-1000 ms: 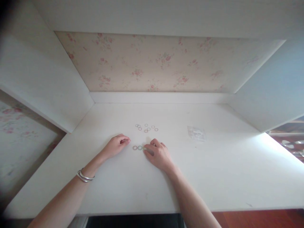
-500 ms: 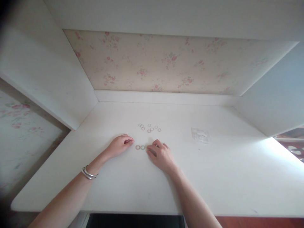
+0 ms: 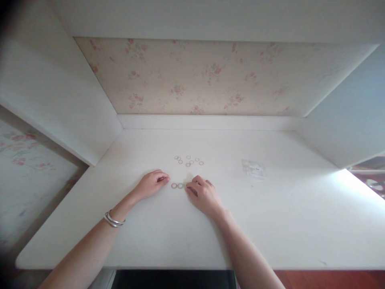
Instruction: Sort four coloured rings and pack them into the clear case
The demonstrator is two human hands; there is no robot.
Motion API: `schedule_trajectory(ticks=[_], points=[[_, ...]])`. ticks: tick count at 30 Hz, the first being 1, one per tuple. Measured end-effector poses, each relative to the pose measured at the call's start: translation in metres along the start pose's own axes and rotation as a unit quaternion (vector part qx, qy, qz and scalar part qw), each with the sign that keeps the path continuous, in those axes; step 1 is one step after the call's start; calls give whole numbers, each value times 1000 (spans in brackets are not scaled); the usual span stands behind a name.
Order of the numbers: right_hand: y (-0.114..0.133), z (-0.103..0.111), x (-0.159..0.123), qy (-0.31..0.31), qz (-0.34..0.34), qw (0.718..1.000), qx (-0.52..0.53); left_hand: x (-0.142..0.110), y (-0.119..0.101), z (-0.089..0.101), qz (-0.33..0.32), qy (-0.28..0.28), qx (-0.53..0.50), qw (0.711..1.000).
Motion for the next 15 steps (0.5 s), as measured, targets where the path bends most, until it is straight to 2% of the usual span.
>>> schedule_trajectory(ticks=[15], points=[[1,0,1,3,0,1000,-4,-1,0,-1,-4,3,-3,1000]])
Point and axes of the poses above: each hand's wrist, its own x-axis towards the middle knuckle, its own z-axis out of the back of the hand, y = z × x, the point moved 10 cm from there along x, towards the middle knuckle, and after that the axes turned 15 degrees about -y, right-handed, at the moved point
